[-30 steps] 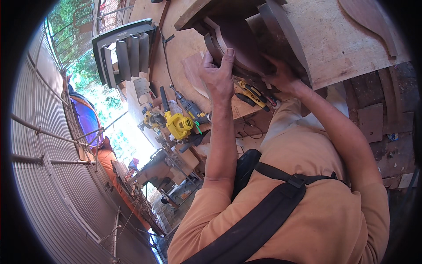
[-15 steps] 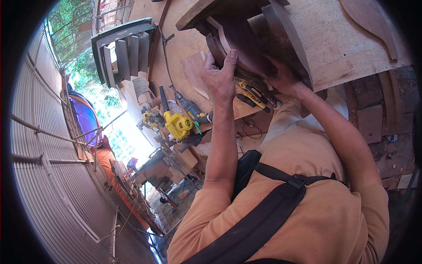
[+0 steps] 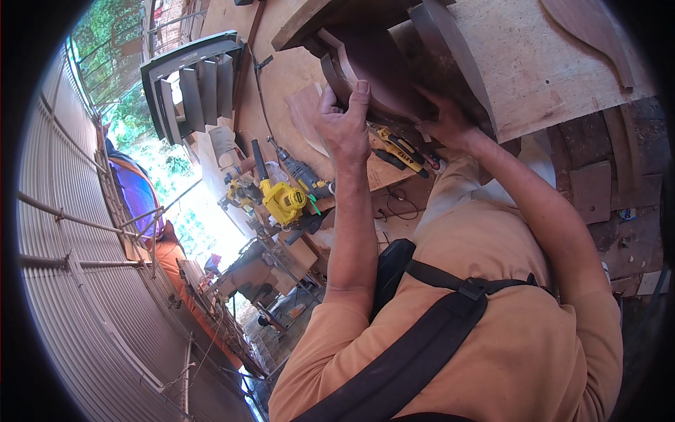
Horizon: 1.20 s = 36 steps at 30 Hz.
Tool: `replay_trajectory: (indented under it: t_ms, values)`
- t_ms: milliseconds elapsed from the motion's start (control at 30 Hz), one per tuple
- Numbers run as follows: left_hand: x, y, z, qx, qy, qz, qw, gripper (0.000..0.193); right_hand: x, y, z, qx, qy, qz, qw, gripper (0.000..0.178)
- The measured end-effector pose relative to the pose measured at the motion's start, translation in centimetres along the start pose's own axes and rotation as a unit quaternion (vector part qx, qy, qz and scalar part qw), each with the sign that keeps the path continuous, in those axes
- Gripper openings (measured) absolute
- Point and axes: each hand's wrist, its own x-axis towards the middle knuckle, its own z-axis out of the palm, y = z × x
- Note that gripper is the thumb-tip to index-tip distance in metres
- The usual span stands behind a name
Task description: Assembling wooden furniture components by fitting parts together and using a hammer and glue.
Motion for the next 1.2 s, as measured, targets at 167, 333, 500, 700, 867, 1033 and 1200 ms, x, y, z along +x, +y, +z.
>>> replay_trajectory:
  t_ms: [167,333,500,700,867,1033,1200]
  values:
    - [0.0,-0.2,0.0,0.008,-0.001,0.004,1.0,0.024,0.0,0.5,-0.1,-0.009,-0.014,0.0,1.0,0.081]
    - [0.0,0.0,0.2,-0.004,0.003,0.005,1.0,0.025,0.0,0.4,-0.1,-0.006,-0.026,0.02,0.999,0.081]
    - [-0.1,0.4,0.4,0.035,0.02,0.032,0.999,0.024,0.1,0.2,0.1,-0.002,-0.046,0.064,0.997,0.08]
    - [-0.2,1.4,1.1,0.136,0.01,0.035,0.99,0.033,0.1,0.1,0.1,-0.076,-0.013,0.01,0.997,0.08]
    - [-0.3,2.1,2.1,0.243,0.04,0.054,0.968,0.039,0.3,-1.6,-0.8,0.023,-0.101,0.136,0.985,0.08]
    - [0.0,0.3,1.6,0.245,0.097,0.083,0.961,0.04,0.4,0.9,0.4,-0.02,-0.05,0.02,0.998,0.079]
    - [0.0,-0.2,2.0,0.246,0.108,0.057,0.962,0.041,0.6,0.7,-0.1,-0.05,-0.066,0.004,0.997,0.08]
